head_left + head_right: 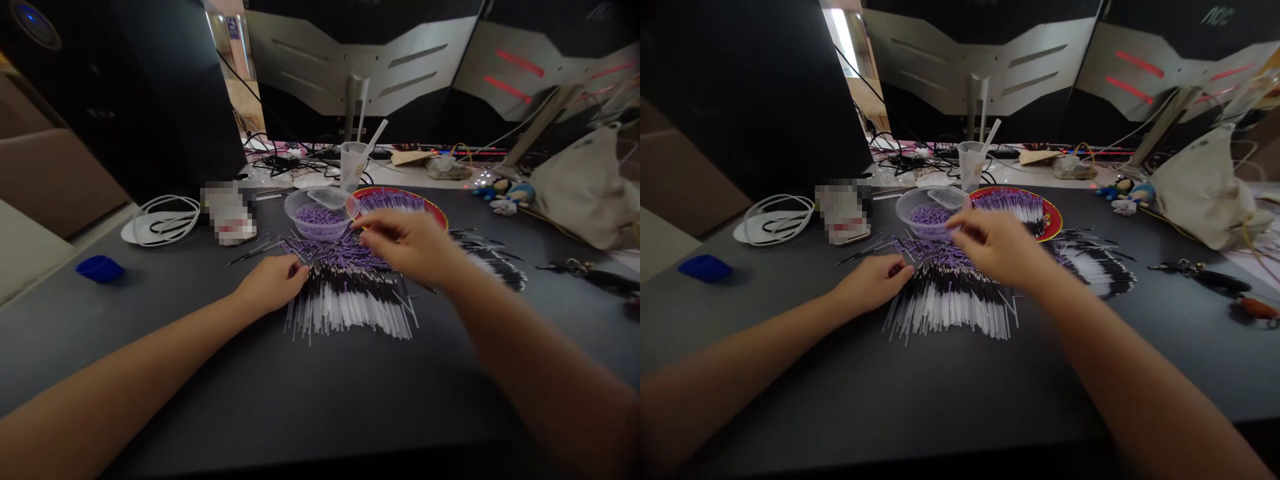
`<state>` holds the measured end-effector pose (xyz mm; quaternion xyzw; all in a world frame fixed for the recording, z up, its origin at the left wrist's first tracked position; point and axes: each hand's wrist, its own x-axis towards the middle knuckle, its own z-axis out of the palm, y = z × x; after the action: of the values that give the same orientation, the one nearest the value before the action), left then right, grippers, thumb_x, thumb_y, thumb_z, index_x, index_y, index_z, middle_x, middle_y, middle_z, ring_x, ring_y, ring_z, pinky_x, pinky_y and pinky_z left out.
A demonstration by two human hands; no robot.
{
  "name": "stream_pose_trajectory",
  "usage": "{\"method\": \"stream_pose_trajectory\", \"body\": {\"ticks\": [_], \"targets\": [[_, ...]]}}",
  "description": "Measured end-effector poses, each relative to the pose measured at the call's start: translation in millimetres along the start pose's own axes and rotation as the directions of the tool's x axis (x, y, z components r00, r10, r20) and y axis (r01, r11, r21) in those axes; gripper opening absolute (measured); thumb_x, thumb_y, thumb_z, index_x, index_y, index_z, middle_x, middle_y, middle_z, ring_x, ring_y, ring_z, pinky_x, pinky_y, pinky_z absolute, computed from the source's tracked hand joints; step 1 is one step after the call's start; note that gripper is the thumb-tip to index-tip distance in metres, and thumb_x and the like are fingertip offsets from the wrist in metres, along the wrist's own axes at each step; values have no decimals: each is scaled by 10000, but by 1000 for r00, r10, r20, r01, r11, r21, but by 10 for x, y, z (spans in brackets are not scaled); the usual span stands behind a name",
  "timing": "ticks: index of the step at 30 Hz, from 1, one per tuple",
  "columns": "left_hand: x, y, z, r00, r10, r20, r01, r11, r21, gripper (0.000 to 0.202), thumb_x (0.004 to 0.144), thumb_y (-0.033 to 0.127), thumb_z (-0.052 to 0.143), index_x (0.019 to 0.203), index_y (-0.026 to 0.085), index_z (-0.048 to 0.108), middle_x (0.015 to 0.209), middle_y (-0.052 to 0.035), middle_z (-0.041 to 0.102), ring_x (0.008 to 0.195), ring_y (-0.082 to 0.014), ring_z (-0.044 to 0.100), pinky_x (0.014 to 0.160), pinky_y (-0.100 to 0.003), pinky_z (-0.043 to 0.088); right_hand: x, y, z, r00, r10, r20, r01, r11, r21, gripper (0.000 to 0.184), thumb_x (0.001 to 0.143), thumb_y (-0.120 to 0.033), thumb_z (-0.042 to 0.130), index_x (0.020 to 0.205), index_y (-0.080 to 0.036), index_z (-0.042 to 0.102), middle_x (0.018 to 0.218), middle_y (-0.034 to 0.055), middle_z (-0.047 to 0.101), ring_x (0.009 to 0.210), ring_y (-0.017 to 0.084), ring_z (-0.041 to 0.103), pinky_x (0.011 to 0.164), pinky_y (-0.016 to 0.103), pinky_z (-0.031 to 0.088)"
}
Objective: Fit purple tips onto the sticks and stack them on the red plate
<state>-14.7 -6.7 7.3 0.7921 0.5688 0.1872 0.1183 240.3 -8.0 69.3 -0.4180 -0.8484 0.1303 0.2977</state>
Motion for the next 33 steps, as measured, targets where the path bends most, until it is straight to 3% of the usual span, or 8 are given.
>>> {"method": "stream_pose_trajectory", "body": {"ticks": [2,5,9,17,23,30,33], "targets": [[8,-3,-7,999,14,31,-15,999,34,357,852,452,461,626,188,546,573,-1,578,491,-130,501,443,-237,287,-37,-2,219,998,-33,51,32,999,16,239,891,-250,528,1089,-191,649,883,31,682,718,139,598,705,302,483],[20,14,-22,993,9,122,-21,995,97,376,825,493,484,604,196,549,565,-12,589,470,-140,502,417,-239,272,-80,-9,482,984,-117,134,113,993,41,288,884,-194,519,1152,-186,623,979,53,659,874,160,588,785,301,461],[1,58,-31,984,28,174,-52,990,133,342,786,491,532,602,205,573,548,-12,594,446,-144,498,402,-243,256,-96,-31,627,954,-184,235,200,979,-48,325,892,-172,483,1189,-194,612,1010,84,609,935,189,559,827,332,433],[-31,123,10,982,16,187,-49,983,177,232,788,363,509,622,221,589,595,-11,613,503,-168,531,434,-259,259,-92,-37,710,924,-212,317,289,932,-218,328,899,-174,463,1184,-212,621,937,77,605,857,191,536,753,314,382],[-8,95,21,982,-14,187,-13,990,141,266,810,372,486,609,224,577,596,-1,597,524,-168,520,450,-262,251,-68,-101,700,899,-230,373,366,862,-351,329,896,-185,460,1184,-219,615,894,66,609,782,189,537,656,313,332],[-10,102,11,979,10,205,-24,998,66,319,853,406,443,621,206,533,597,14,570,534,-143,495,477,-251,259,-108,-41,673,904,-238,355,342,900,-269,276,903,-178,458,1114,-189,636,954,69,644,873,195,571,740,315,388],[-23,110,30,979,6,204,-13,999,31,329,870,427,414,653,207,525,614,18,559,561,-142,491,492,-246,261,-106,30,632,925,-240,295,307,930,-204,263,911,-188,455,1102,-177,635,972,66,657,913,197,583,804,327,414]]}}
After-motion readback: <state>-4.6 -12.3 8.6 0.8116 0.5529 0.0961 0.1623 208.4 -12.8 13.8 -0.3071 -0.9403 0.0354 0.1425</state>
